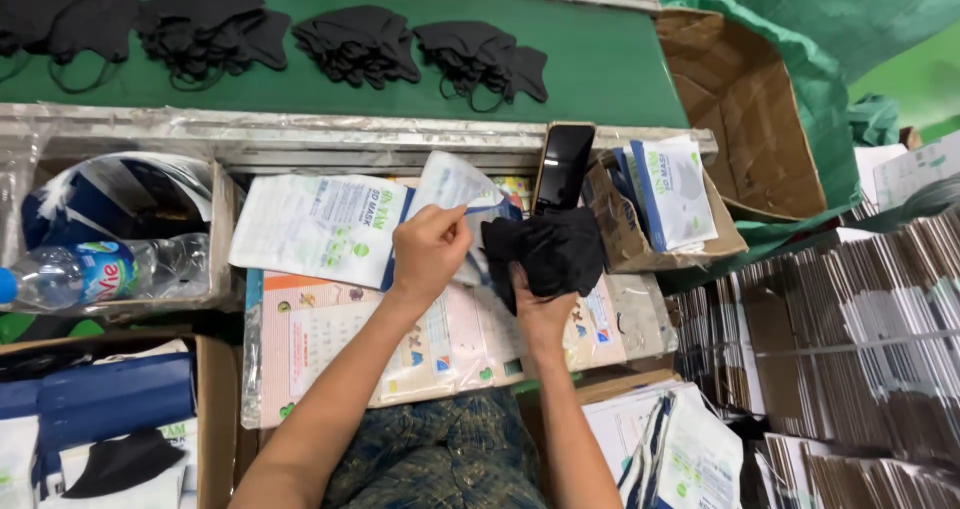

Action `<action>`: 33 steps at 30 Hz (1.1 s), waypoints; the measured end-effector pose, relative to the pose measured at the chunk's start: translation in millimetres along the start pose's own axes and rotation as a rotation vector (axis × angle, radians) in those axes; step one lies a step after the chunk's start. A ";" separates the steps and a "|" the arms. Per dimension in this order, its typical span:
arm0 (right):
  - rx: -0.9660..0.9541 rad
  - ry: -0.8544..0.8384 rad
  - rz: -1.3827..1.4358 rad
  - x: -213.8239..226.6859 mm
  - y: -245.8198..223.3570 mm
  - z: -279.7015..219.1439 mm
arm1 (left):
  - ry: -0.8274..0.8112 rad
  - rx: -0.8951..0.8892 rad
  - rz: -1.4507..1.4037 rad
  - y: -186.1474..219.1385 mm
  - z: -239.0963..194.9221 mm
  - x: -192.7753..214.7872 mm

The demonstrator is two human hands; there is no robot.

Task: The person takes black face masks from a conveyor belt, inserts them into individual plastic pouches, and places the filled pouches into stacks.

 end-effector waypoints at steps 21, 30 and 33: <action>-0.226 -0.541 -1.586 -143.6 -177.7 32.2 | -0.473 -0.395 -0.349 61.0 69.1 30.0; -0.079 -0.643 -1.543 -165.5 -206.4 29.8 | -0.771 0.040 -0.655 64.5 77.9 13.2; 0.251 -0.581 -1.390 -209.4 -226.4 25.6 | -0.683 0.085 -0.792 62.3 79.1 14.8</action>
Point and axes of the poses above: each hand's wrist, its own z-axis towards the middle knuckle, its own x-axis out of the back of the hand, y = z × x, the point moved 3 cm from there along z, towards the middle knuckle, and after that the axes turned 10 degrees about -y, right-handed, at the moved point
